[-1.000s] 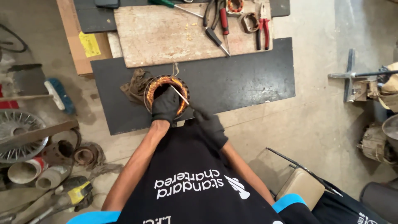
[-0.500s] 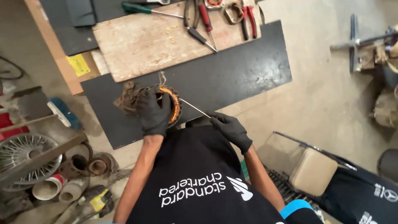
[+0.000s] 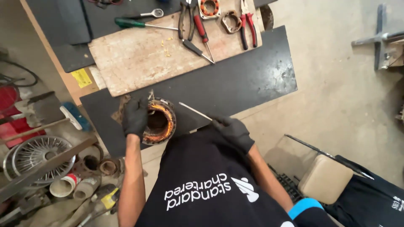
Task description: Inspecting and probing the copper windings of an electric motor stator using a screwdriver
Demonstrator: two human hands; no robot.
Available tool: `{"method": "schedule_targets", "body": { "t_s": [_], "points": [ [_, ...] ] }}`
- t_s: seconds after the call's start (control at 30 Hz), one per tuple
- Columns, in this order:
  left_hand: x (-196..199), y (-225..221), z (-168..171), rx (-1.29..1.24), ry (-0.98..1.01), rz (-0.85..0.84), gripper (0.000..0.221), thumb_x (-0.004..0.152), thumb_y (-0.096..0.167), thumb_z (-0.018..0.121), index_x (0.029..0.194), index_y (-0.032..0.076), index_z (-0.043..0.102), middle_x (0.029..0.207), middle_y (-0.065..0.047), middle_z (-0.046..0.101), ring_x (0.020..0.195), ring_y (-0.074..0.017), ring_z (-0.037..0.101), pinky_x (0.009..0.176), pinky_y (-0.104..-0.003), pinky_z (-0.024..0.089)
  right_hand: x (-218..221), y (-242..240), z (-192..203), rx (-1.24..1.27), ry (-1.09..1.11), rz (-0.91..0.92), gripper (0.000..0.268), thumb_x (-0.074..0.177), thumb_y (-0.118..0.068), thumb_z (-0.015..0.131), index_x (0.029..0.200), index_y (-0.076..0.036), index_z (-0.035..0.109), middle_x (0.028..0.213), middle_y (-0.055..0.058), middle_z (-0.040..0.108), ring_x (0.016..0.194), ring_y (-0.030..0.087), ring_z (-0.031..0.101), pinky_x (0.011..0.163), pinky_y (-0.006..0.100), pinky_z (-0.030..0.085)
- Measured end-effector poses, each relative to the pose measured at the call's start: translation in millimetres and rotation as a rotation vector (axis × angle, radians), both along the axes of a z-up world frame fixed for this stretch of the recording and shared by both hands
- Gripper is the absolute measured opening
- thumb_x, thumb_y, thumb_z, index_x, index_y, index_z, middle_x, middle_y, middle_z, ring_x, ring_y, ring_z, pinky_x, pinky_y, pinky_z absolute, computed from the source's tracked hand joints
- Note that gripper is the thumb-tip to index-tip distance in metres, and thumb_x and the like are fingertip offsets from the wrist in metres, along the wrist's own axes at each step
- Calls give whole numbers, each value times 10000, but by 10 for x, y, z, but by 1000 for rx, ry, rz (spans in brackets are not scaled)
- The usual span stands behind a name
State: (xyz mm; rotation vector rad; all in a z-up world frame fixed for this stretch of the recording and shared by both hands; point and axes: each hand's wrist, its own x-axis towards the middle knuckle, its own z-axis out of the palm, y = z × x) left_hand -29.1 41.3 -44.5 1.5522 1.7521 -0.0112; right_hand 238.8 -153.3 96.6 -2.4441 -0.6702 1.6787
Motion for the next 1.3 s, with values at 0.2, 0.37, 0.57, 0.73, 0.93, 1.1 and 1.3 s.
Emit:
{"method": "schedule_targets", "body": {
  "t_s": [0.2,0.37,0.57,0.73,0.93,1.1,1.3],
  "points": [
    [217,-167,585,109,-244,78,287,997,424,699,1005,142,750,1083,-109,715,1159,-336,635,975,-494,514,538,172,-228,86,49,27,407,987,-495,588,1373,-382,654,1329,10,707,1307,263,600,1132,409,459],
    [185,-258,345,140,-256,348,299,1045,415,642,1051,124,713,1133,-107,709,1170,-288,624,1057,-460,462,737,459,-502,184,126,36,371,1000,-395,595,1355,-323,679,1294,87,720,1285,331,608,1124,448,461],
    [373,-615,680,206,12,655,422,1053,627,574,1156,237,698,1137,-38,719,1146,-265,660,1064,-427,499,934,705,-888,234,87,246,374,1013,-365,581,1378,-365,661,1121,64,772,1071,307,712,994,403,536],
    [259,-838,58,-429,-285,769,392,997,506,610,1083,135,708,924,-101,760,699,-262,723,672,-407,604,925,892,-1009,344,-15,488,395,986,-263,662,1379,-230,676,1059,246,730,957,411,712,891,435,579],
    [291,-856,-331,-233,-251,827,185,913,291,613,867,111,625,587,-122,662,440,-181,612,464,-272,492,1000,973,-1154,588,-10,708,263,1003,-269,628,1219,-150,723,686,72,588,710,158,589,877,230,491],
    [67,-1004,-902,-213,-57,675,252,904,405,620,820,174,676,616,-47,692,663,-186,730,626,-339,596,934,965,-1113,547,-62,637,234,927,-369,721,1141,-283,760,833,31,718,745,187,678,801,271,541],
    [313,-762,-356,-213,-3,562,325,897,411,582,889,128,742,719,-81,738,867,-251,753,817,-428,613,790,746,-970,146,-54,487,386,911,-586,627,1291,-521,628,1127,-77,750,1128,182,688,1042,358,532]
  ]
}}
